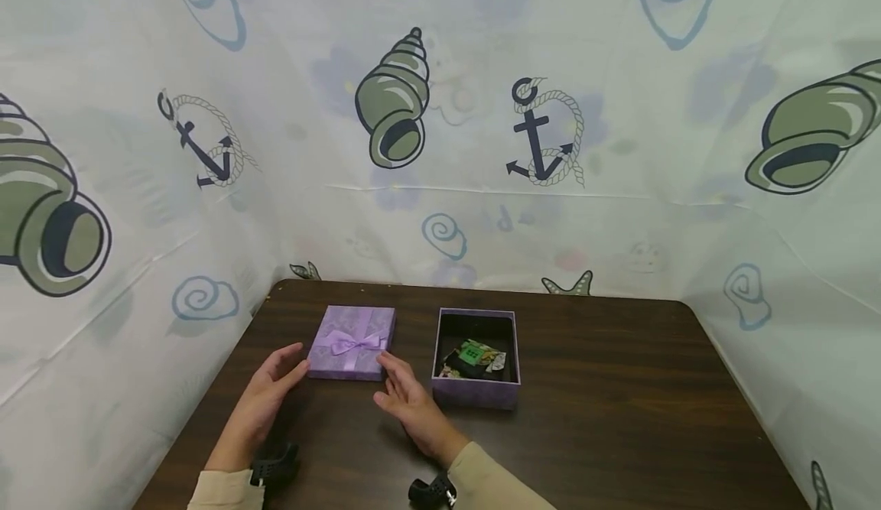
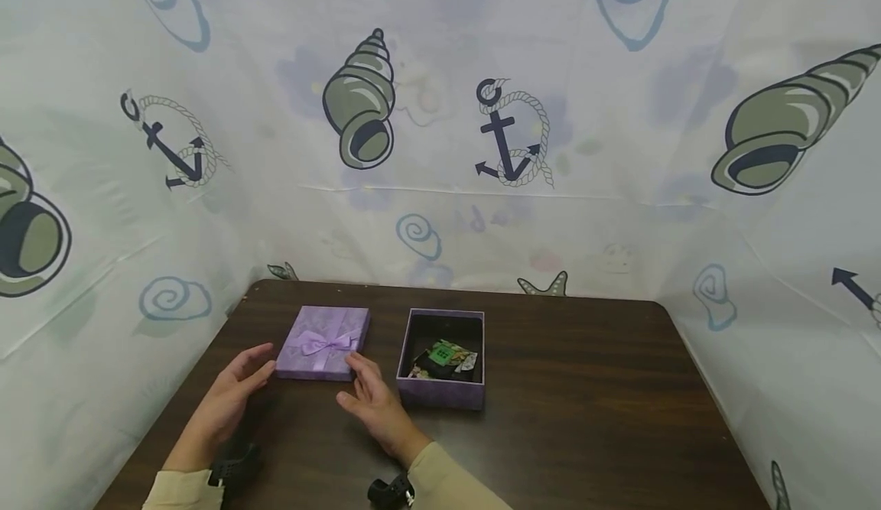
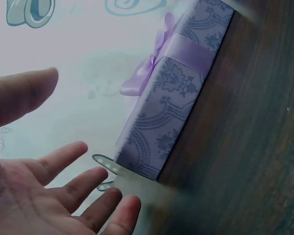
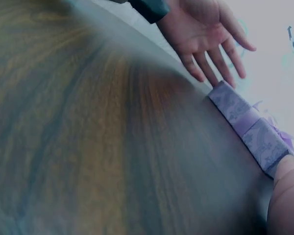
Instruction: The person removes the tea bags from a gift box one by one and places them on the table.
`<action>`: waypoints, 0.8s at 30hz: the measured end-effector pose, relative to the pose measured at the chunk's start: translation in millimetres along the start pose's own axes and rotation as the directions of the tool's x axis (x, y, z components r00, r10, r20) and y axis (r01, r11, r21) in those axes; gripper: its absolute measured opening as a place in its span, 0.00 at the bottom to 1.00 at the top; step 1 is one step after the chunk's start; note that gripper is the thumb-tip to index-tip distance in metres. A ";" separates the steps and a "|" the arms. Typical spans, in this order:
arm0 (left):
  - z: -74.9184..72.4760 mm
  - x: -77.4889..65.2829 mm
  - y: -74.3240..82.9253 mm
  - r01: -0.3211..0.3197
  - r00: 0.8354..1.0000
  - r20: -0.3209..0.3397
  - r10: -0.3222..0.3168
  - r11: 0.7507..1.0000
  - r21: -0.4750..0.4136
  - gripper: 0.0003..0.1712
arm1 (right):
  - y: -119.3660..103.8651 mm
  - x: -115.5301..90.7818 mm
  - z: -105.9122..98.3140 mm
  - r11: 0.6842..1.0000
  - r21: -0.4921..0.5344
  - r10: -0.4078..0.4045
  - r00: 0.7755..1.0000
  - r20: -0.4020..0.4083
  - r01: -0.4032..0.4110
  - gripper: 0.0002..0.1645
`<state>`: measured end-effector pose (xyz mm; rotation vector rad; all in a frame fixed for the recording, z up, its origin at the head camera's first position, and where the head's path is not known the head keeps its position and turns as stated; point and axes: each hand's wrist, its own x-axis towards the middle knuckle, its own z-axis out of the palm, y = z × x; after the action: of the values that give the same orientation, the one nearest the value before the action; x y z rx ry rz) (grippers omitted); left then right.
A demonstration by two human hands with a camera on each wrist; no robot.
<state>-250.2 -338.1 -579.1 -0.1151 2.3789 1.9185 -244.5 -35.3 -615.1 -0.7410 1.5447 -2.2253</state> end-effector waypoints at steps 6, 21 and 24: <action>5.7 -6.3 7.3 -0.078 0.993 -0.094 0.073 0.996 -0.051 0.38 | -16.0 -3.6 -0.7 0.998 -0.054 -0.031 0.998 0.048 0.034 0.41; 41.8 -25.3 49.0 -0.390 0.912 0.037 0.409 0.891 -0.232 0.32 | -109.5 -10.5 1.1 0.982 -0.109 -0.140 0.982 0.125 0.154 0.29; 49.8 -25.2 64.3 -0.443 0.886 0.047 0.461 0.872 -0.206 0.32 | -126.1 -10.8 -5.4 0.976 -0.155 -0.134 0.984 0.114 0.151 0.28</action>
<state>-231.4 -275.7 -524.3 0.5642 2.3023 2.2791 -236.1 19.6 -501.3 -1.0285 1.6849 -2.1392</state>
